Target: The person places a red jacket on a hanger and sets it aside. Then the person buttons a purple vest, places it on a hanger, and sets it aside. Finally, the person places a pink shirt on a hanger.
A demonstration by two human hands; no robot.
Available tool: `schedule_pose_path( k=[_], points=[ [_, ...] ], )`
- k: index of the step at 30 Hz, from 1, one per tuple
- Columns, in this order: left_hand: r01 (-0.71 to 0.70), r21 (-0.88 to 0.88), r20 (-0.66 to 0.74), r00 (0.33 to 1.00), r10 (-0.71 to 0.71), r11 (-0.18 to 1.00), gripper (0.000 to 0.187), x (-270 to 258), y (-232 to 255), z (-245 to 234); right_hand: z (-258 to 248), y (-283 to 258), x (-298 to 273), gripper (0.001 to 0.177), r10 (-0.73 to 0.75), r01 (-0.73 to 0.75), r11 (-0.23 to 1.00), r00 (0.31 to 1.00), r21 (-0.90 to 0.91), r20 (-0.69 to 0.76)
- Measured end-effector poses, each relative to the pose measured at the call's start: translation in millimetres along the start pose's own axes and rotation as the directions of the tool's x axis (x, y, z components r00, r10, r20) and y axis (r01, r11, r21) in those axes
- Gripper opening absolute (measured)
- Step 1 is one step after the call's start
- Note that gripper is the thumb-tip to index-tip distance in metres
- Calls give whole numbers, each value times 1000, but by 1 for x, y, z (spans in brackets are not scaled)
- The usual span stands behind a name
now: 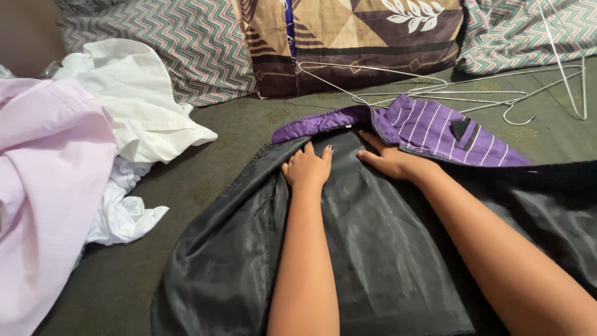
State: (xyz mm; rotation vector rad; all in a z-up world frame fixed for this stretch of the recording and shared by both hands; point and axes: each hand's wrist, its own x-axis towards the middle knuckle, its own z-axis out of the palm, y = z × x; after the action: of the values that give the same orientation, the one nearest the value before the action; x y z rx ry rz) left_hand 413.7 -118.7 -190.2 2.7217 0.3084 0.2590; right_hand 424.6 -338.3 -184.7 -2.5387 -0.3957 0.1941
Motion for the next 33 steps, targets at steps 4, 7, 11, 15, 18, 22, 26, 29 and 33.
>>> schedule_pose_path(
  k=[4,7,11,15,18,22,26,29,33],
  points=[
    [104,-12,22,994,-103,995,57,2,-9,-10,-1,-2,27,94,178,-175,983,982,-49,62],
    [82,-120,-312,943,-116,989,48,7,-25,-19,6,8,52,101,227,-226,974,973,-30,45],
    [215,-236,-101,964,-244,948,44,23,-47,-45,17,27,60,101,141,-140,990,990,35,-28],
    [243,-188,15,969,-245,952,46,27,-50,-48,12,28,56,101,140,-140,990,989,22,-39],
    [249,-101,-6,968,-251,963,37,24,-45,-40,12,23,52,99,208,-208,977,978,42,8],
    [231,-75,-157,958,-240,970,31,24,-41,-32,13,21,46,95,136,-132,989,988,65,-69],
    [210,-99,-230,946,-228,973,25,20,-43,-30,4,5,26,88,95,-95,995,993,-1,-76],
    [184,-132,-219,953,-209,974,24,23,-51,-22,-4,-15,-4,83,122,-127,989,991,-82,-61],
    [81,-15,-253,964,-82,997,31,28,-61,0,-9,-26,-60,73,-3,-32,971,989,-236,-147]
  ],
)
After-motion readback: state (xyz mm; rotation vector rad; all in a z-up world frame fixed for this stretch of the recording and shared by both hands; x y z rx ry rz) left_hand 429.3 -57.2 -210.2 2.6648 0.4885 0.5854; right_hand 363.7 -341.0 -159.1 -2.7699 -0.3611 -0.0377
